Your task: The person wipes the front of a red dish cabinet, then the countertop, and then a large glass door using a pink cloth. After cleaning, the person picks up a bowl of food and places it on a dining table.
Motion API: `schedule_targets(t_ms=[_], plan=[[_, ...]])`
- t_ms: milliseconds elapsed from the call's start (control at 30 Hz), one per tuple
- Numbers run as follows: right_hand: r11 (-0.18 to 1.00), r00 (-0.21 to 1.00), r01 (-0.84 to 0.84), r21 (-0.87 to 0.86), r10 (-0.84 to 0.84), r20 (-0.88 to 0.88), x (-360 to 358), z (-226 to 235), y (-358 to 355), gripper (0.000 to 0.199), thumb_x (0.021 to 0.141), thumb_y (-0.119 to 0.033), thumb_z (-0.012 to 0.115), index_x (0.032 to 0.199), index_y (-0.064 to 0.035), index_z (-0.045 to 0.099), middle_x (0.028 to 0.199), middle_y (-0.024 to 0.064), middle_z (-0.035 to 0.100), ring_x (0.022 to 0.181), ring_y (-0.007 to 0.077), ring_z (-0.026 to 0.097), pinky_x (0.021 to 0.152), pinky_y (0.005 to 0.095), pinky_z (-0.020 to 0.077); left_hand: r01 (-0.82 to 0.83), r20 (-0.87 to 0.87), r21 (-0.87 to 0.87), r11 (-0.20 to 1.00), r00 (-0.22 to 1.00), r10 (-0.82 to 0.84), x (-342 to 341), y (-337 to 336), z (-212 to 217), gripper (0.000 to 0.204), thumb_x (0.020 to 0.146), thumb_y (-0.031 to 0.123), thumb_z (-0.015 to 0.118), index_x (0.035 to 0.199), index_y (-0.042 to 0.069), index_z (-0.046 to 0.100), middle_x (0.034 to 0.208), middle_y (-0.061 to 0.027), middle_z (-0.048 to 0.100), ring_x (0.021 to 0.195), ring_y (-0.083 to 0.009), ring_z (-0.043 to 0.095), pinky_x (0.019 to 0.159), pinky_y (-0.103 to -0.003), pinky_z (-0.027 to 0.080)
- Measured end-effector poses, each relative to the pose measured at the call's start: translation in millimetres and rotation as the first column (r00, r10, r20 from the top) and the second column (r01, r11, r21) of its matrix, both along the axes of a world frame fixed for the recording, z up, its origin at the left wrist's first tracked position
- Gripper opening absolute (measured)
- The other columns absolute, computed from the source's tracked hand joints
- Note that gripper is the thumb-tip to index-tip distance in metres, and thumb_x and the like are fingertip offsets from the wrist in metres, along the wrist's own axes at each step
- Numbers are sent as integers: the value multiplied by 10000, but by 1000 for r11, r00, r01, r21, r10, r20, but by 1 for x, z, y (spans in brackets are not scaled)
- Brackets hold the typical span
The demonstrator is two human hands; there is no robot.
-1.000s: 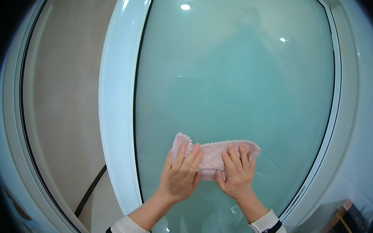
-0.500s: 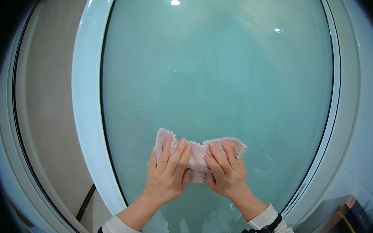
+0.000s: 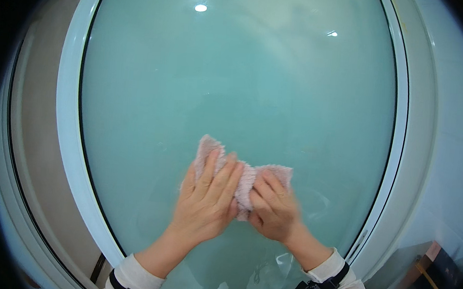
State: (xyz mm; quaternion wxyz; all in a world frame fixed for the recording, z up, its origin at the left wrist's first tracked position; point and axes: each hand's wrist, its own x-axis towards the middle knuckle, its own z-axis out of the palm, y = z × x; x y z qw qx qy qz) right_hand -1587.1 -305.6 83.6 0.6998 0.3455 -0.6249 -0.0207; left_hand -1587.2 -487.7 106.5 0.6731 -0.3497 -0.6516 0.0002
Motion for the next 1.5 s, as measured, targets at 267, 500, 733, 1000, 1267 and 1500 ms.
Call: schedule_targets(t_ms=[267,500,733,1000,1267,1500], plan=[[966,995,95,-241,-92,26,19,28,13,502,781,-109,549,1258,21,462,1338,211,413,1237,417,379,1012,522,302,83,-111,-29,996,990,-86,16,13,43,492,757,212,566,1213,29,546,1311,-113,488,1288,-310,376,1007,-475,305],[972,1000,9,-234,-4,23,58,86,-76,556,816,-204,579,1295,34,430,1362,278,339,1239,459,340,1012,511,293,43,-96,72,996,995,-36,66,-65,99,549,779,247,591,1272,29,486,1367,-112,425,1304,-313,345,1024,-470,288],[988,997,11,-152,1,77,40,85,-78,573,752,-214,643,1274,-33,488,1348,275,360,1230,439,375,962,502,354,-96,29,103,990,995,94,43,-62,80,547,798,255,585,1280,20,476,1371,-118,417,1305,-324,330,1024,-485,280],[999,937,-39,-37,50,345,47,17,-143,469,724,-129,635,1171,-15,555,1293,209,453,1213,374,432,945,459,392,-155,195,122,980,972,130,67,-123,-9,540,752,180,612,1238,-25,498,1337,-166,436,1244,-386,383,955,-512,338],[985,960,-78,154,33,278,60,-51,-119,294,771,-147,566,1045,-52,615,1239,124,515,1195,273,469,992,417,357,-288,295,-66,955,909,294,85,-125,-81,490,732,275,634,1124,-14,590,1319,-145,467,1237,-340,412,916,-481,379],[993,976,-69,97,47,213,60,-24,-112,340,774,-126,542,1102,-49,592,1260,106,504,1194,255,467,941,440,386,-226,188,-12,974,956,224,77,-119,-56,490,766,280,603,1161,-7,566,1328,-135,463,1267,-331,389,943,-471,351]])
